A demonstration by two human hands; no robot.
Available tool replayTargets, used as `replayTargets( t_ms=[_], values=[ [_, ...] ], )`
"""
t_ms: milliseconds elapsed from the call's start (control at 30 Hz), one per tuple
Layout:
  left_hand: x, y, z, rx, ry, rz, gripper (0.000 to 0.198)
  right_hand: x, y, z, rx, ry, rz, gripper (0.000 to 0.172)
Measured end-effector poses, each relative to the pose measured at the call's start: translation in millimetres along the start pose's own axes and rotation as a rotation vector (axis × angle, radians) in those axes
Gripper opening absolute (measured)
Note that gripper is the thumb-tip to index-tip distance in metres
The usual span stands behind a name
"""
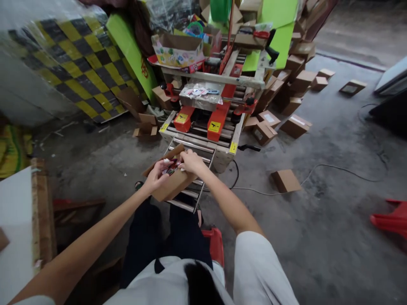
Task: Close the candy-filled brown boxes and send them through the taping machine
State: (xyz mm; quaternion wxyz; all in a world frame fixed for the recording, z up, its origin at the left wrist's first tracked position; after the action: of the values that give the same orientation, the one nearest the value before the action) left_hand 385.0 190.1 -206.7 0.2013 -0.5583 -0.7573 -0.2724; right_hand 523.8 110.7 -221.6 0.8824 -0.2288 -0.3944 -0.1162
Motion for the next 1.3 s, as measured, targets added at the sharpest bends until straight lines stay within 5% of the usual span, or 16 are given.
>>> replayTargets(
  t_ms=[67, 167, 300, 433, 533, 633, 733, 933, 1033, 1200, 1300],
  values=[
    [10.2, -2.0, -14.4, -0.065, 0.231, -0.062, 0.057, 0.3, 2.8, 2.9, -0.068, -0.067, 0.002, 0.039],
    [26.0, -4.8, -34.7, -0.075, 0.689, -0.145, 0.081, -1.8, 1.7, 11.8, -0.027, -0.153, -0.065, 0.036],
    [23.8, -4.5, -34.4, 0.105, 0.924, 0.043, 0.107, -11.9, -12.0, 24.6, 0.17, -0.135, -0.2, 0.029],
    [20.6, -9.4, -30.4, 0.233, 0.858, 0.135, 0.099, -25.8, -21.7, 20.1, 0.217, -0.018, -0.21, 0.028],
    [21.0, -10.3, -29.1, 0.195, 0.768, 0.198, 0.071, -30.1, -21.8, 13.2, 0.205, 0.103, -0.263, 0.023],
    [16.2, -5.3, -28.4, 0.004, 0.622, 0.339, 0.045, -29.0, -29.6, -5.3, 0.105, 0.292, -0.516, 0.026],
    [13.8, -3.3, -19.8, -0.134, 0.471, 0.442, 0.036, -48.3, -54.3, -21.7, -0.098, 0.412, -0.745, 0.059],
    [13.1, -22.7, -9.2, -0.156, 0.3, 0.31, 0.032, -119.6, -86.8, 8.1, -0.344, 0.4, -0.51, 0.084],
    [-1.2, -3.9, -4.0, -0.086, 0.272, 0.198, 0.033, -100.4, -65.1, -11.1, -0.413, 0.37, -0.552, 0.075],
    [-17.3, 102.9, 25.1, 0.074, 0.322, -0.008, 0.021, -6.1, 32.7, -67.3, -0.443, 0.461, -0.647, 0.067],
    [-21.6, 143.1, 38.1, 0.154, 0.348, -0.038, 0.016, 36.0, 61.5, -82.0, -0.563, 0.477, -0.764, 0.064]
  ],
)
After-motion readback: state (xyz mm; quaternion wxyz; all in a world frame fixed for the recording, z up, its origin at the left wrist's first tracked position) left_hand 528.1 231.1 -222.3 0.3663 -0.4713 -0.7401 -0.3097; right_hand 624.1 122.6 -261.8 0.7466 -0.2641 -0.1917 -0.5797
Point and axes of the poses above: each hand's wrist, its own y-axis towards the middle knuckle, its own x-axis out of the back of the hand, z = x × y, the point moved 8 cm from there along y, towards the middle knuckle, and after that the axes turned 3 degrees about -x, right-handed, at the moved point
